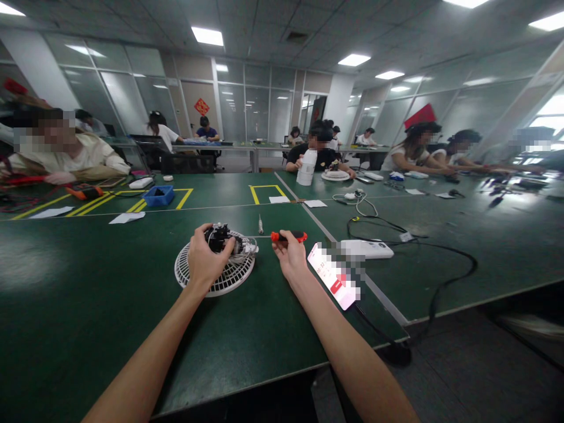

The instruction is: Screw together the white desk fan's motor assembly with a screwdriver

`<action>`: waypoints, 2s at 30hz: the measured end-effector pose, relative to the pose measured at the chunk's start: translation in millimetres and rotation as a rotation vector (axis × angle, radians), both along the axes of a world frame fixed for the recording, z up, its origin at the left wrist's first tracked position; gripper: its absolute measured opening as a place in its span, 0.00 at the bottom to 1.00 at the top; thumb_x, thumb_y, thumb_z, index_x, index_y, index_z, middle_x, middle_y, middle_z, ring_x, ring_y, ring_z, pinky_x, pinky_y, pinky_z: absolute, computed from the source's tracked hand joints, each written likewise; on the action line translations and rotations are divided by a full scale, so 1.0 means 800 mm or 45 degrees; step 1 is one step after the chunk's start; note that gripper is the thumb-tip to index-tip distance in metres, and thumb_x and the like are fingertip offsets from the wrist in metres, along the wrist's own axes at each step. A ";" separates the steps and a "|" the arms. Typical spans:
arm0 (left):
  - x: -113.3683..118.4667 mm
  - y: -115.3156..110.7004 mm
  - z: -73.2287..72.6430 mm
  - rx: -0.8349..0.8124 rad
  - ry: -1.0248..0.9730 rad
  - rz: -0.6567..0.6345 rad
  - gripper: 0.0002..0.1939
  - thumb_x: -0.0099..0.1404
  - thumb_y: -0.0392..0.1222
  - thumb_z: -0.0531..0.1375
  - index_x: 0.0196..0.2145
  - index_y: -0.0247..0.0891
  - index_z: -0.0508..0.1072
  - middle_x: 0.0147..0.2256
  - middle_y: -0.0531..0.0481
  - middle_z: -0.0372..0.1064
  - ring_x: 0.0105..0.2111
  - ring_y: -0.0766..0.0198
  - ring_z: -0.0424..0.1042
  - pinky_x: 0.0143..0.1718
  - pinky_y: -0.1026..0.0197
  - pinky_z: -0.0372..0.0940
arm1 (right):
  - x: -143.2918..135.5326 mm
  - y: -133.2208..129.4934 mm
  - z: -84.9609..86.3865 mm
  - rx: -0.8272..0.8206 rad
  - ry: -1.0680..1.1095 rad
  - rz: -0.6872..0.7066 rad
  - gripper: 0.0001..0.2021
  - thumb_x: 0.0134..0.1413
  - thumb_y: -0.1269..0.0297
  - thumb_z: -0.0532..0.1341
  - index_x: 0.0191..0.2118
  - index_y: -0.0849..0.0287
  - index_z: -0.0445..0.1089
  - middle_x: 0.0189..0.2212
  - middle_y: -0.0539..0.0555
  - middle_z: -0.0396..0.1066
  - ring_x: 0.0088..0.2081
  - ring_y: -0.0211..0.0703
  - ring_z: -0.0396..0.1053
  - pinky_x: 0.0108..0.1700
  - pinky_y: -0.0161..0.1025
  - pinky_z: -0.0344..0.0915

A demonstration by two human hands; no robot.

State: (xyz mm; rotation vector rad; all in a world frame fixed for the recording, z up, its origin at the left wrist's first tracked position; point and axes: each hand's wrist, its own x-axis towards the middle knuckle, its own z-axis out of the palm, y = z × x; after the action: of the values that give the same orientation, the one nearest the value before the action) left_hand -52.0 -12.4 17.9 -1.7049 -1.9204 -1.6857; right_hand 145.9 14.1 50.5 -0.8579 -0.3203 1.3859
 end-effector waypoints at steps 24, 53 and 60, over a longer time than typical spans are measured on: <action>0.000 0.000 0.001 -0.024 0.009 -0.017 0.33 0.58 0.57 0.67 0.56 0.40 0.67 0.49 0.40 0.72 0.51 0.45 0.73 0.55 0.40 0.68 | 0.002 0.025 -0.027 -0.110 -0.153 0.155 0.11 0.50 0.68 0.67 0.35 0.52 0.63 0.17 0.37 0.56 0.15 0.30 0.54 0.17 0.27 0.59; -0.115 -0.039 0.041 -0.303 0.001 0.224 0.36 0.52 0.48 0.71 0.58 0.45 0.68 0.56 0.46 0.74 0.55 0.41 0.74 0.62 0.33 0.65 | 0.012 0.025 -0.047 0.295 -2.420 0.423 0.28 0.62 0.74 0.54 0.67 0.61 0.65 0.66 0.67 0.65 0.66 0.58 0.62 0.67 0.51 0.54; -0.183 -0.067 0.060 -0.543 0.040 0.486 0.38 0.57 0.56 0.68 0.62 0.43 0.66 0.61 0.45 0.72 0.61 0.42 0.71 0.64 0.37 0.64 | 0.012 0.025 -0.042 0.260 -2.506 0.450 0.26 0.63 0.74 0.54 0.66 0.61 0.67 0.66 0.66 0.64 0.66 0.56 0.62 0.67 0.50 0.56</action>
State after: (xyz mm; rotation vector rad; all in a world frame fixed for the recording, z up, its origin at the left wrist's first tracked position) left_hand -198.3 -65.8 65.6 -1.3262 -2.5241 -1.1702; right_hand 155.7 33.9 16.6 -1.7879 -2.0943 0.2904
